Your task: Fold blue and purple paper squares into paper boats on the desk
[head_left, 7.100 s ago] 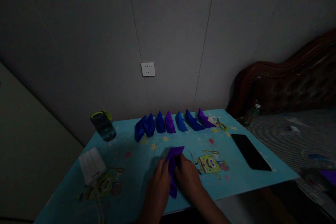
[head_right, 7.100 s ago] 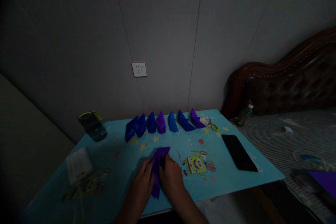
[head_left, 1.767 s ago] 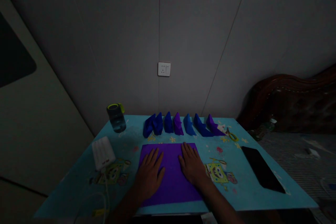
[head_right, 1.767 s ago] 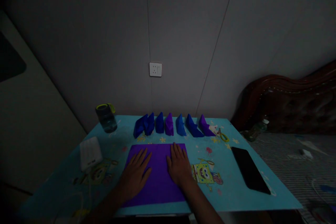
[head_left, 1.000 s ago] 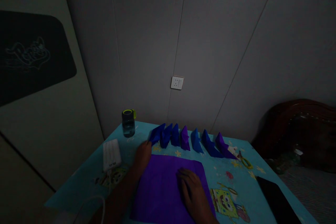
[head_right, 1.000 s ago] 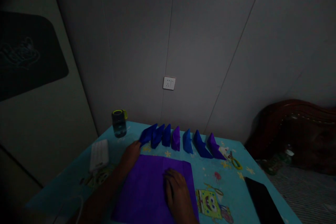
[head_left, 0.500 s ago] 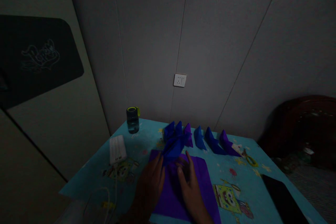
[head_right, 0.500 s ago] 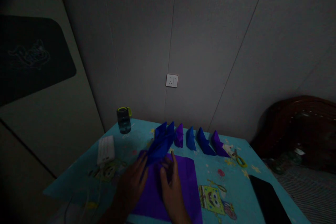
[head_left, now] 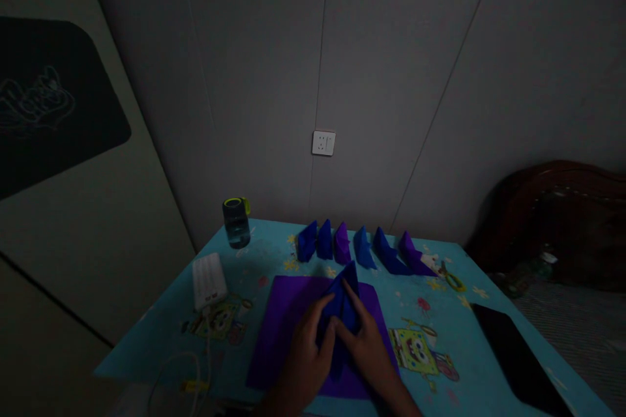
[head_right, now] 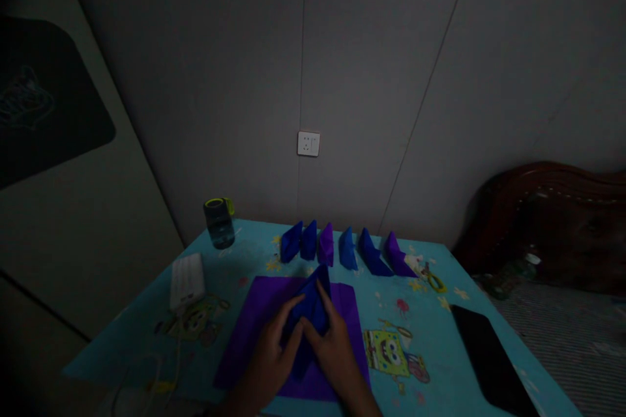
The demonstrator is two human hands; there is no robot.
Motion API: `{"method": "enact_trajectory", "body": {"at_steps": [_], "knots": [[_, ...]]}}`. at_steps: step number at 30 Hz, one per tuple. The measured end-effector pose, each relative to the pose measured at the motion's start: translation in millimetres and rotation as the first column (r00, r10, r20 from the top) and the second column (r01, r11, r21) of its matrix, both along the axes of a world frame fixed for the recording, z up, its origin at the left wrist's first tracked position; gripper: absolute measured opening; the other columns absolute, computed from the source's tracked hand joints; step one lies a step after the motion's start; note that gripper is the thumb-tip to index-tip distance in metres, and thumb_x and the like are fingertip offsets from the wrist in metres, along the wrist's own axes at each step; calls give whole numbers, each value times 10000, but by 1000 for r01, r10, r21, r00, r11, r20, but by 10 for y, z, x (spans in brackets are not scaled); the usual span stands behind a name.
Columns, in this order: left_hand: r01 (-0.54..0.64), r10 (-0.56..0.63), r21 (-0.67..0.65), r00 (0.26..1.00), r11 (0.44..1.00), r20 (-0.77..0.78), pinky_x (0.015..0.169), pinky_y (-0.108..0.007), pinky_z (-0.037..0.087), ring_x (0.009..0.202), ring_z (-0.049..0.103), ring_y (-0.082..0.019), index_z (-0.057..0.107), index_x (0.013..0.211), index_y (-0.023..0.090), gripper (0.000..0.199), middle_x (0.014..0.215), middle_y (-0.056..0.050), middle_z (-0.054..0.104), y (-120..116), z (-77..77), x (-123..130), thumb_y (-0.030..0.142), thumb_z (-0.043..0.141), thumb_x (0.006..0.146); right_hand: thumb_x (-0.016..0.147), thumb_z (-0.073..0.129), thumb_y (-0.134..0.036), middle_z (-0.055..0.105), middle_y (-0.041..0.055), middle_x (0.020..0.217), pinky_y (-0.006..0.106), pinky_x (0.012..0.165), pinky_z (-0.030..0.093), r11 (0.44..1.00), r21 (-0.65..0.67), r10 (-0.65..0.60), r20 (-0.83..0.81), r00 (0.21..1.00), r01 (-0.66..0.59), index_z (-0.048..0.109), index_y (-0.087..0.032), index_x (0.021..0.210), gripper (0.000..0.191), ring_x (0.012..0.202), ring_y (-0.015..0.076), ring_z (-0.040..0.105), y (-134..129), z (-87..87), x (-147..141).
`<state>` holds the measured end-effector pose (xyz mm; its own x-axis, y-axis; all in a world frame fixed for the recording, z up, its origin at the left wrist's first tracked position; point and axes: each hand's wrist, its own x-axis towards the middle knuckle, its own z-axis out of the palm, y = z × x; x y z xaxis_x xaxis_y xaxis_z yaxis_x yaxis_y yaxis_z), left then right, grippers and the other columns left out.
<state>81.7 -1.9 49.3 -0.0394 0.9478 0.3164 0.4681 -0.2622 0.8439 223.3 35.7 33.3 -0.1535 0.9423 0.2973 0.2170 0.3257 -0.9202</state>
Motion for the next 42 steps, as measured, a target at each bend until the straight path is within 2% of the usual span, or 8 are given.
{"method": "enact_trajectory", "body": {"at_steps": [6,11,19,24,28,34,38,42], "knots": [[88,-86,33,995,996,-60,1127,-396,403,1346,472,-194,413,1448,237,555,1467,-77,496,20,-197,-42,115,386,907,838,669,-326,591,108,1368,443,1022,487,972,132,-209,104,972,195,498,-238,1397,592,1240,276,573,56,-127,-35],[91,-84,60,990,994,-110,1143,-393,383,1375,426,-186,391,1462,263,580,1484,-64,464,4,-195,-81,93,361,908,831,587,-236,609,130,1308,454,1011,488,935,194,-335,215,917,296,491,-190,1377,557,1194,279,591,63,-206,-60],[46,-43,35,996,998,-83,1071,-376,454,1234,562,-188,566,1273,230,408,1305,-92,602,63,-154,-121,163,319,955,827,505,-177,637,107,1309,434,1028,482,937,204,-324,194,926,285,527,-195,1374,548,1178,254,618,33,-151,-59],[-21,19,-26,995,999,-94,1014,-420,487,1128,628,-232,585,1183,207,330,1185,-105,669,155,-193,-187,158,469,877,871,517,-221,607,96,1357,426,1038,483,951,229,-249,174,953,207,502,-211,1404,533,1221,246,595,-17,-114,-66],[-48,39,-67,990,997,-134,963,-399,507,1076,643,-223,567,1119,223,290,1133,-81,672,175,-140,-205,148,533,841,940,507,-284,557,97,1411,434,1074,453,963,237,-174,176,969,130,469,-222,1432,498,1285,242,542,-98,-84,-112],[-16,-15,-116,966,993,-259,914,-340,502,1043,625,-199,504,1101,199,275,1105,-88,619,152,5,-208,96,523,846,920,577,-348,516,111,1446,450,1077,451,966,221,-178,192,965,135,418,-215,1466,584,1308,260,517,-165,-71,-139],[-64,7,-126,912,990,-410,879,-323,504,1018,629,-209,503,1077,192,193,1091,-91,602,181,3,-208,170,531,888,949,503,-298,560,96,1405,435,1064,469,964,230,-185,208,960,135,482,-219,1426,484,1276,247,551,-178,-43,-127],[-112,24,-137,851,984,-524,847,-325,504,991,639,-224,526,1017,190,119,1049,-95,623,209,-19,-219,169,504,902,924,553,-311,593,83,1370,426,1043,494,961,252,-175,243,954,112,508,-238,1408,492,1237,257,586,-218,-7,-133]]}}
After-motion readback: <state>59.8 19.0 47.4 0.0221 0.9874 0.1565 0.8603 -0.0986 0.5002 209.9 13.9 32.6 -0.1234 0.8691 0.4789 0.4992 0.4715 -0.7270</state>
